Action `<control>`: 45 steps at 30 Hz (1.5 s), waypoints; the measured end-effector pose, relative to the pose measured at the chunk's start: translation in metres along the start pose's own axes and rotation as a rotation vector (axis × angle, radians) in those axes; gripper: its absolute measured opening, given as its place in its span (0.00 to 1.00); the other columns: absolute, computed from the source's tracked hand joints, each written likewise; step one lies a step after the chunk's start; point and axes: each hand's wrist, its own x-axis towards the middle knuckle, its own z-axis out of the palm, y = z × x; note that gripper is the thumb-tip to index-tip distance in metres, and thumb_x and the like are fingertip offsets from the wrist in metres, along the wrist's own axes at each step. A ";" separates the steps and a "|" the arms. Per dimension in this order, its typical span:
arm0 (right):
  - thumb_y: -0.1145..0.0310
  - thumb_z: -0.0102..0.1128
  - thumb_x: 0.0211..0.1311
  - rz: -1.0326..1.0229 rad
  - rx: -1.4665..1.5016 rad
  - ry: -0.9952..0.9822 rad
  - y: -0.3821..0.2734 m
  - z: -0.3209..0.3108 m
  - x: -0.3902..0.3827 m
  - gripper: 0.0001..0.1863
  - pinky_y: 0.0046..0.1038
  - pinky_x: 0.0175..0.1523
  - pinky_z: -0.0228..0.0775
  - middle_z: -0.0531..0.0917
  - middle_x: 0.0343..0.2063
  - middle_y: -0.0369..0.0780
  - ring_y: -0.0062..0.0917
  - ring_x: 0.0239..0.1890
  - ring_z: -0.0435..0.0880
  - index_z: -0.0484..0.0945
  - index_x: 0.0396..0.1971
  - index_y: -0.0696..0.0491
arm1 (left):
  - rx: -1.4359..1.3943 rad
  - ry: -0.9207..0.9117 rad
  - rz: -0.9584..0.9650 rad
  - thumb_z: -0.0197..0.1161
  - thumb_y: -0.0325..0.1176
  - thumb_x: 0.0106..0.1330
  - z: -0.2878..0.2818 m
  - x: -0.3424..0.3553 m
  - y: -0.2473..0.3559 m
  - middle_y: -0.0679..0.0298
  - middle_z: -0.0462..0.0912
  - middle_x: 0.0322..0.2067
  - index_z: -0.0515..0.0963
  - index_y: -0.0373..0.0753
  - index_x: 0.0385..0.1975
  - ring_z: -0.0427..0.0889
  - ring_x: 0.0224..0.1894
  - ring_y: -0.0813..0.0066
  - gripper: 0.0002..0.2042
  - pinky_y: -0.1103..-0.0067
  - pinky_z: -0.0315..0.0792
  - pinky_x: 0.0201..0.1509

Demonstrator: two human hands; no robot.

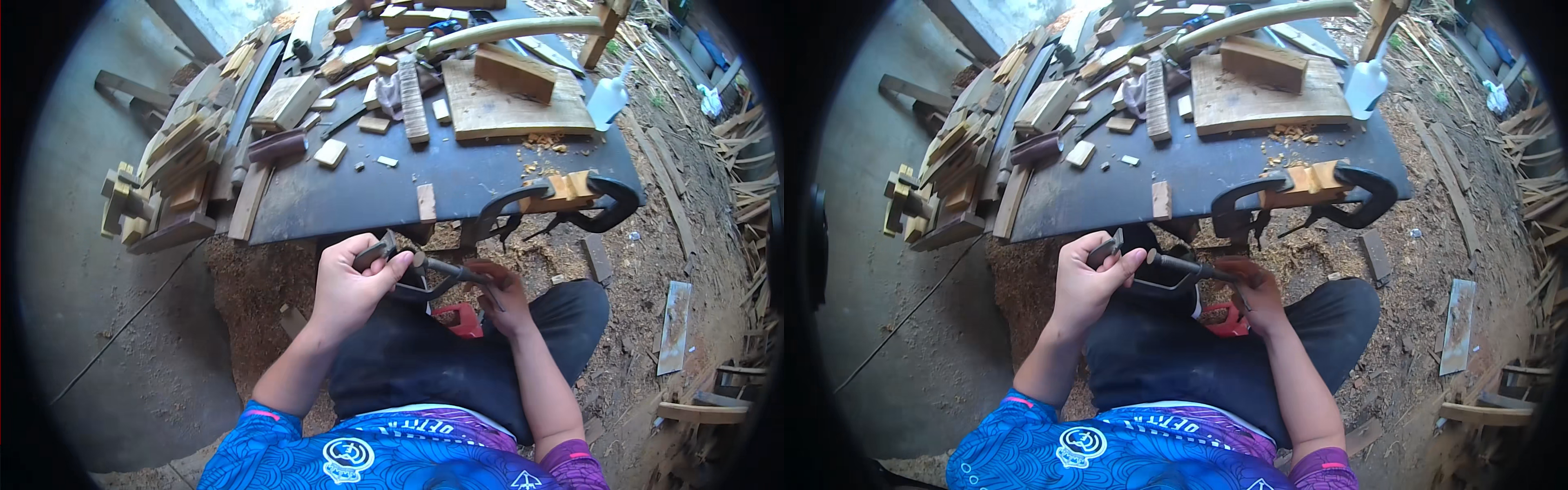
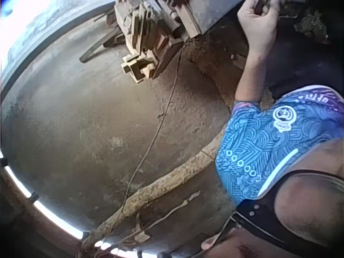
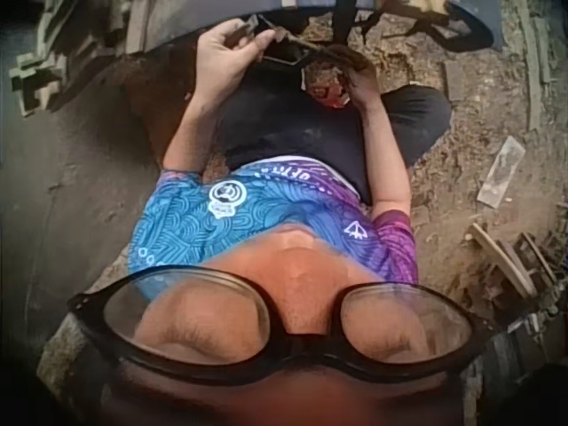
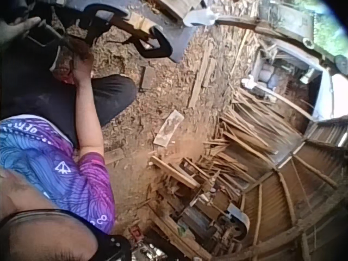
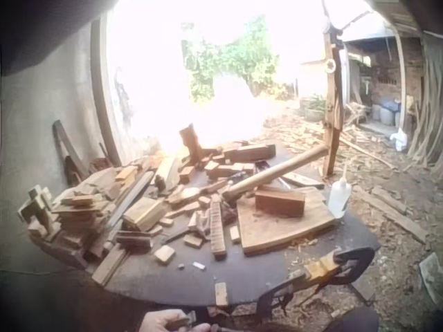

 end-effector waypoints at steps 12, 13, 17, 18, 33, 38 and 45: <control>0.74 0.65 0.63 -0.153 -0.062 -0.024 0.013 0.019 0.029 0.34 0.24 0.42 0.74 0.83 0.55 0.37 0.23 0.50 0.84 0.68 0.70 0.53 | 0.414 0.081 0.207 0.75 0.30 0.61 0.019 0.015 -0.006 0.71 0.67 0.14 0.66 0.36 0.16 0.61 0.21 0.88 0.21 0.81 0.58 0.23; 0.74 0.65 0.63 -0.275 -0.265 -0.090 0.010 0.021 0.030 0.34 0.24 0.42 0.75 0.83 0.54 0.37 0.24 0.51 0.84 0.67 0.70 0.53 | 0.411 0.110 0.179 0.76 0.30 0.60 0.021 0.017 -0.005 0.71 0.67 0.14 0.66 0.36 0.16 0.62 0.21 0.89 0.22 0.81 0.57 0.23; 0.74 0.64 0.69 -0.283 -0.331 -0.071 0.026 0.000 0.057 0.23 0.22 0.53 0.80 0.82 0.52 0.40 0.20 0.46 0.86 0.76 0.63 0.49 | 0.444 0.114 0.262 0.75 0.29 0.63 0.036 0.026 0.000 0.78 0.69 0.17 0.69 0.37 0.18 0.63 0.23 0.92 0.18 0.84 0.57 0.24; 0.72 0.64 0.70 -0.303 -0.327 -0.118 0.027 -0.004 0.060 0.23 0.24 0.53 0.80 0.83 0.50 0.40 0.20 0.47 0.85 0.76 0.63 0.48 | 0.436 0.124 0.270 0.75 0.28 0.63 0.038 0.027 0.000 0.77 0.68 0.16 0.70 0.36 0.18 0.63 0.23 0.91 0.18 0.83 0.57 0.24; 0.72 0.63 0.68 -0.545 -0.518 -0.194 0.060 -0.013 0.084 0.32 0.27 0.52 0.80 0.79 0.56 0.41 0.21 0.50 0.85 0.68 0.72 0.46 | 0.544 0.159 0.290 0.75 0.31 0.62 0.036 0.024 0.002 0.67 0.71 0.12 0.70 0.31 0.18 0.64 0.19 0.85 0.20 0.78 0.60 0.23; 0.70 0.65 0.68 0.127 0.214 -0.147 0.038 -0.006 0.074 0.27 0.27 0.55 0.79 0.79 0.59 0.37 0.23 0.56 0.81 0.73 0.66 0.53 | 0.503 0.127 0.225 0.72 0.32 0.64 0.032 0.025 0.004 0.68 0.72 0.14 0.71 0.32 0.18 0.66 0.19 0.85 0.18 0.79 0.61 0.24; 0.67 0.60 0.74 0.091 0.202 -0.130 0.041 -0.006 0.075 0.23 0.26 0.56 0.79 0.80 0.57 0.38 0.24 0.53 0.82 0.72 0.66 0.54 | 0.396 -0.010 0.177 0.64 0.30 0.69 0.031 0.022 0.019 0.66 0.79 0.19 0.77 0.31 0.27 0.78 0.24 0.82 0.10 0.80 0.70 0.31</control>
